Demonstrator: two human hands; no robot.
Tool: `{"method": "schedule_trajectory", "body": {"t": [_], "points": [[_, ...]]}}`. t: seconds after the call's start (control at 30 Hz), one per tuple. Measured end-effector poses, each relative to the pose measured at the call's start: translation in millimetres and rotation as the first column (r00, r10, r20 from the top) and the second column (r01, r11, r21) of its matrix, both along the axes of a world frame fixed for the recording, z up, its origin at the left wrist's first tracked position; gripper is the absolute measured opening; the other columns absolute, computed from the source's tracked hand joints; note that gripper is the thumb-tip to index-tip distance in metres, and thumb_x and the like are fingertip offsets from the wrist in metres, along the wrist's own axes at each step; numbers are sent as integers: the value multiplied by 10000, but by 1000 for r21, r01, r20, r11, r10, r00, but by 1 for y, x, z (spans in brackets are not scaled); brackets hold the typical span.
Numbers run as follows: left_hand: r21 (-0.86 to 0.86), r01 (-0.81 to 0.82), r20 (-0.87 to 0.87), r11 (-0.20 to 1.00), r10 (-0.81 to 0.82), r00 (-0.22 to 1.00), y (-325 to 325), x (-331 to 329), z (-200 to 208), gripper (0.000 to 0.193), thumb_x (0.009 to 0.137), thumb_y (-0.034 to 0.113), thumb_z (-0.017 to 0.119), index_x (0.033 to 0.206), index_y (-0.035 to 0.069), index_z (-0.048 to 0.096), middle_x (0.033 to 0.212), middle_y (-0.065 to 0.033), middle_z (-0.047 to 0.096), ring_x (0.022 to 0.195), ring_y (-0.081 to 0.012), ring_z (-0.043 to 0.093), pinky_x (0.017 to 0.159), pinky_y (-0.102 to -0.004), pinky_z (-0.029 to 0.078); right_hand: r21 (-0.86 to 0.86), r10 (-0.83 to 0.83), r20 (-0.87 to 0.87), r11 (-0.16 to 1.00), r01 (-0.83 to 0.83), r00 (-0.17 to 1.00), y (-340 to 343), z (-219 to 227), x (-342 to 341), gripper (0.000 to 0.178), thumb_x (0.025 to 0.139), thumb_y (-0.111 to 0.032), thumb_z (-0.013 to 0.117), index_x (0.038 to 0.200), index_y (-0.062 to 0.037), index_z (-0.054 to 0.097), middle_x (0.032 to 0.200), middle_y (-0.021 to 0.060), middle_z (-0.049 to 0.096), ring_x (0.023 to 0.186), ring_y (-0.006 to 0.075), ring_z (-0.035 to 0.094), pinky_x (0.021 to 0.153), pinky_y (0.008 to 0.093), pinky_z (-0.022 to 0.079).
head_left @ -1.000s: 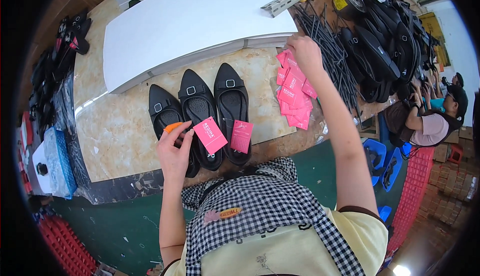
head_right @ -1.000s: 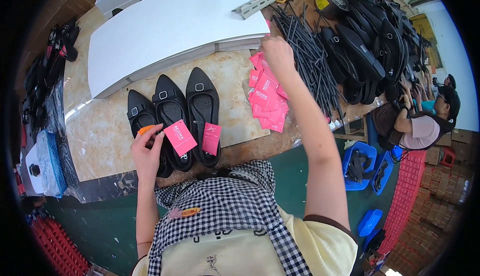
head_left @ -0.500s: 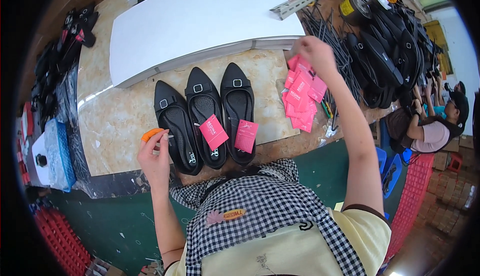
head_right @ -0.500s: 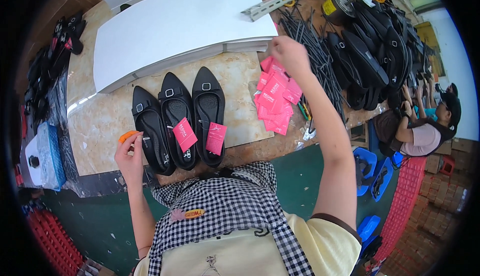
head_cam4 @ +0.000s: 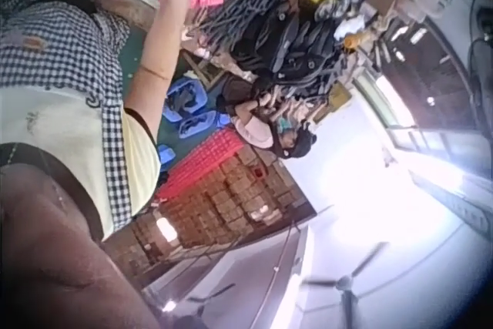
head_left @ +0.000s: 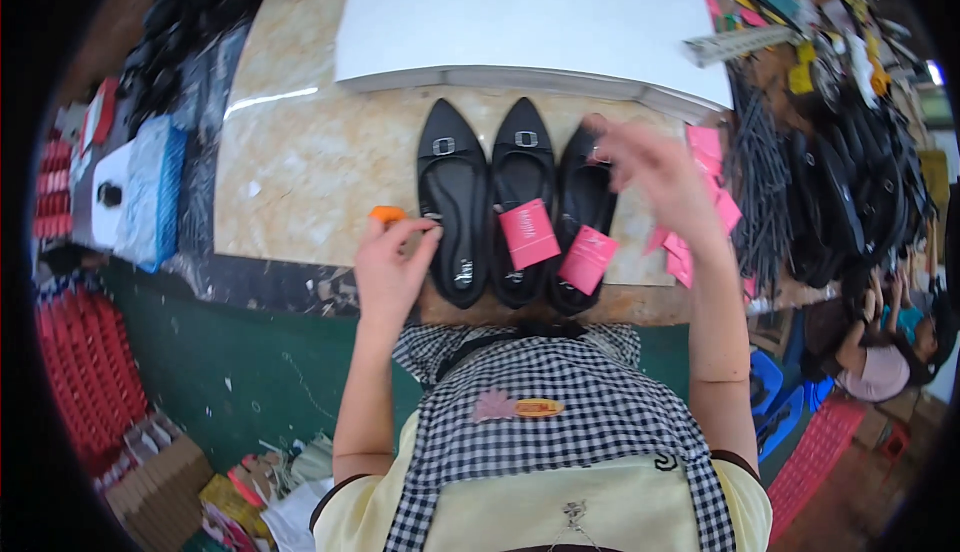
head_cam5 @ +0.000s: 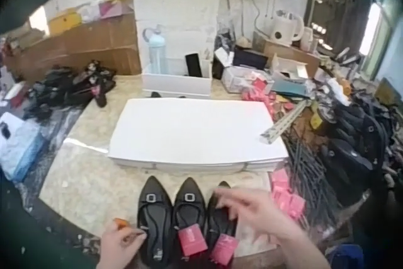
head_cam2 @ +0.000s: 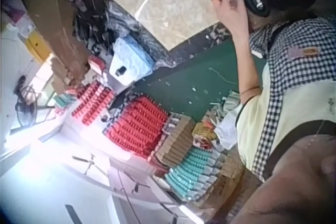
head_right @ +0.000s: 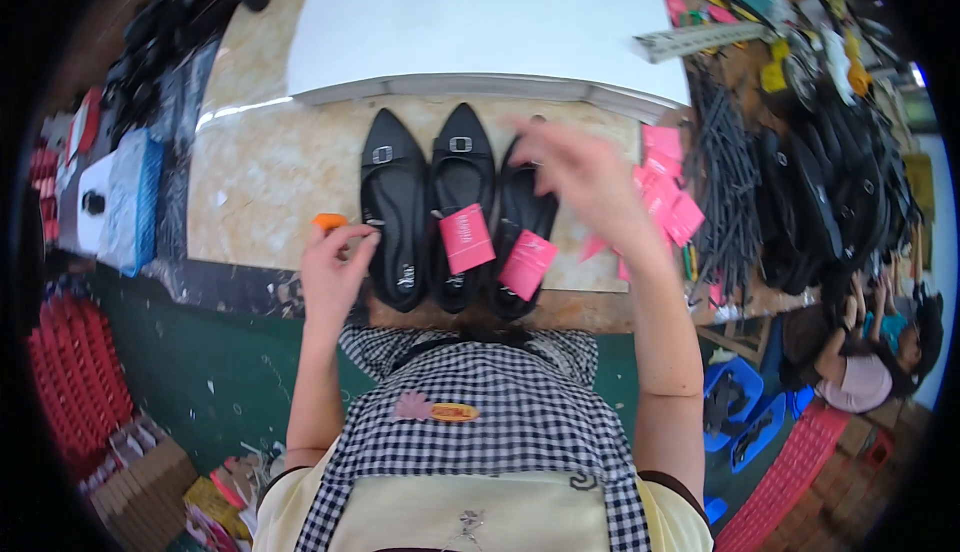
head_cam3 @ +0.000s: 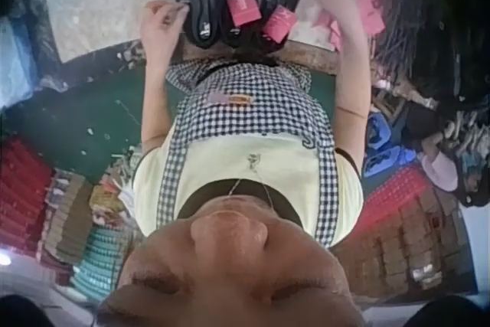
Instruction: Inspecting black flat shoes, applying pink labels, and wrapping them in tissue paper.
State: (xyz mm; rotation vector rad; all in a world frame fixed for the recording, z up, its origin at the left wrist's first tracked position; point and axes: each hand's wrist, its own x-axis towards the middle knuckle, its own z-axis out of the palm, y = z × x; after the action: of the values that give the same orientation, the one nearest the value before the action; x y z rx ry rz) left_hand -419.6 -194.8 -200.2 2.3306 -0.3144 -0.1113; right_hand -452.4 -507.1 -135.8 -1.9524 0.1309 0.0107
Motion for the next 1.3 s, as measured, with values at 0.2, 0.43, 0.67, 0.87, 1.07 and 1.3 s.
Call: {"method": "schedule_trajectory", "body": {"t": [0.2, 0.43, 0.67, 0.87, 1.07, 1.3], "points": [[119, -17, 59, 993, 10, 998, 4, -8, 2, 142, 755, 197, 772, 885, 146, 744, 833, -101, 508, 761, -266, 555, 640, -371, 450, -573, 433, 54, 751, -327, 900, 106, -55, 45, 147, 869, -119, 595, 995, -53, 628, 774, 82, 684, 730, 260, 681, 632, 373, 533], [140, -11, 99, 990, -3, 995, 9, -4, -3, 147, 769, 182, 760, 914, 165, 776, 774, -99, 484, 690, -258, 528, 603, -368, 424, -810, 574, 171, 545, -218, 801, 135, -82, 69, 36, 768, -120, 612, 787, -91, 619, 745, 42, 605, 759, 209, 662, 584, 340, 529], [198, -13, 106, 980, -8, 994, 7, -2, 0, 152, 760, 210, 768, 905, 166, 776, 789, -103, 508, 727, -268, 558, 621, -375, 446, -782, 560, 153, 572, -246, 815, 132, -85, 70, 61, 775, -150, 635, 803, -117, 678, 724, 35, 620, 710, 223, 665, 575, 342, 520], [304, 0, 115, 953, -37, 993, -8, 6, -2, 154, 743, 231, 781, 804, 107, 713, 838, -96, 552, 807, -286, 611, 659, -387, 478, -708, 594, 32, 581, -401, 804, 129, -78, 68, 86, 805, -187, 662, 814, -121, 716, 704, 40, 645, 684, 249, 662, 586, 378, 514], [226, 30, 58, 974, -44, 997, -6, 6, -8, 180, 736, 231, 783, 782, 88, 683, 845, -109, 557, 791, -300, 612, 664, -400, 492, -659, 577, 112, 652, -374, 809, 127, -78, 62, 77, 806, -153, 650, 818, -104, 708, 720, 55, 647, 703, 255, 670, 585, 382, 519], [167, 12, 103, 986, -30, 994, 2, -9, 2, 144, 738, 222, 794, 805, 103, 748, 765, -121, 521, 698, -293, 585, 602, -389, 449, -746, 489, 131, 622, -239, 863, 131, -86, 73, 85, 802, -125, 618, 835, -93, 690, 782, 66, 657, 707, 269, 676, 573, 363, 534]]}}
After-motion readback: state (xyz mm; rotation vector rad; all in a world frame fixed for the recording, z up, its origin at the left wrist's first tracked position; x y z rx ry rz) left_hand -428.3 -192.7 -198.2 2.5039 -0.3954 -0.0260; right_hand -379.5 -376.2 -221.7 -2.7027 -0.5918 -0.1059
